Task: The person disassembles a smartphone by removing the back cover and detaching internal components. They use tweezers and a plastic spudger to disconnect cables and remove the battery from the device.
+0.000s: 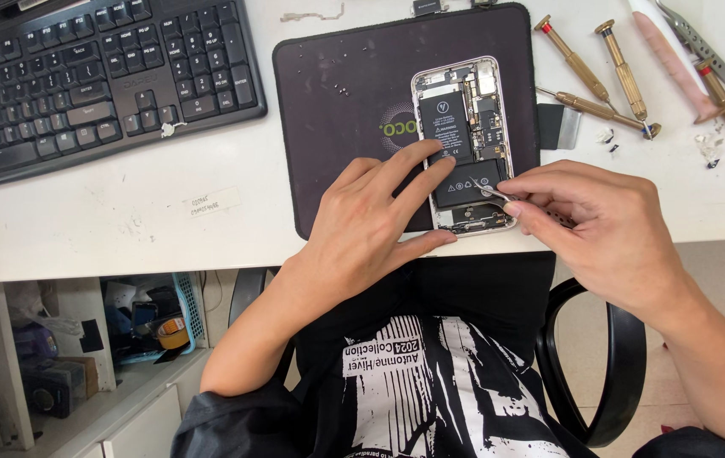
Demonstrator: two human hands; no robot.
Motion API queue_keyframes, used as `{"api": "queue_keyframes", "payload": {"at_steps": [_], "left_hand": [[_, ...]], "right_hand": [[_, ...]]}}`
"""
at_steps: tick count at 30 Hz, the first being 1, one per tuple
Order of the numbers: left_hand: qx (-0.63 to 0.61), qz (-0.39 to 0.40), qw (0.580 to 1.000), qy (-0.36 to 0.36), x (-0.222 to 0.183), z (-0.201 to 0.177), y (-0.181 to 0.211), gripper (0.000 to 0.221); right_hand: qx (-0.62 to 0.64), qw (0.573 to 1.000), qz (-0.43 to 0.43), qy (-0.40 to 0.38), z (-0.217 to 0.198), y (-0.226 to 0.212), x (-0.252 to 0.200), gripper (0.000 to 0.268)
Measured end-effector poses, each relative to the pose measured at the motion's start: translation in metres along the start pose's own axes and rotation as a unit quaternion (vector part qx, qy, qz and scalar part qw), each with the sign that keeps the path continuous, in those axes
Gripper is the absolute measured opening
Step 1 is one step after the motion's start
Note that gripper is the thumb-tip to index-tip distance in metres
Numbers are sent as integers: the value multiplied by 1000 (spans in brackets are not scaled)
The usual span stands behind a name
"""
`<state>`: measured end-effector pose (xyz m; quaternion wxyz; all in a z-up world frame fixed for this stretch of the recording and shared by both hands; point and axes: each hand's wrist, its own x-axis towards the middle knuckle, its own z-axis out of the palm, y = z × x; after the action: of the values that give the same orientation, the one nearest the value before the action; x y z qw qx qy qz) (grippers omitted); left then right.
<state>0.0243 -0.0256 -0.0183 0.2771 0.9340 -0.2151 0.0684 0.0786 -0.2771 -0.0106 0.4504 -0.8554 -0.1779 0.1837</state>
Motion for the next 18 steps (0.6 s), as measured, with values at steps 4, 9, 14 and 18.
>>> {"api": "queue_keyframes", "payload": {"at_steps": [4, 9, 14, 18], "left_hand": [[27, 42, 999, 8, 3, -1, -4, 51], [57, 49, 997, 25, 6, 9, -4, 45], [100, 74, 990, 62, 6, 19, -1, 41], [224, 122, 964, 75, 7, 25, 2, 28]], "right_hand": [[43, 999, 10, -3, 0, 2, 0, 25], [63, 998, 17, -6, 0, 2, 1, 24], [50, 998, 27, 2, 1, 3, 1, 24], [45, 999, -1, 5, 2, 2, 0, 26]]}}
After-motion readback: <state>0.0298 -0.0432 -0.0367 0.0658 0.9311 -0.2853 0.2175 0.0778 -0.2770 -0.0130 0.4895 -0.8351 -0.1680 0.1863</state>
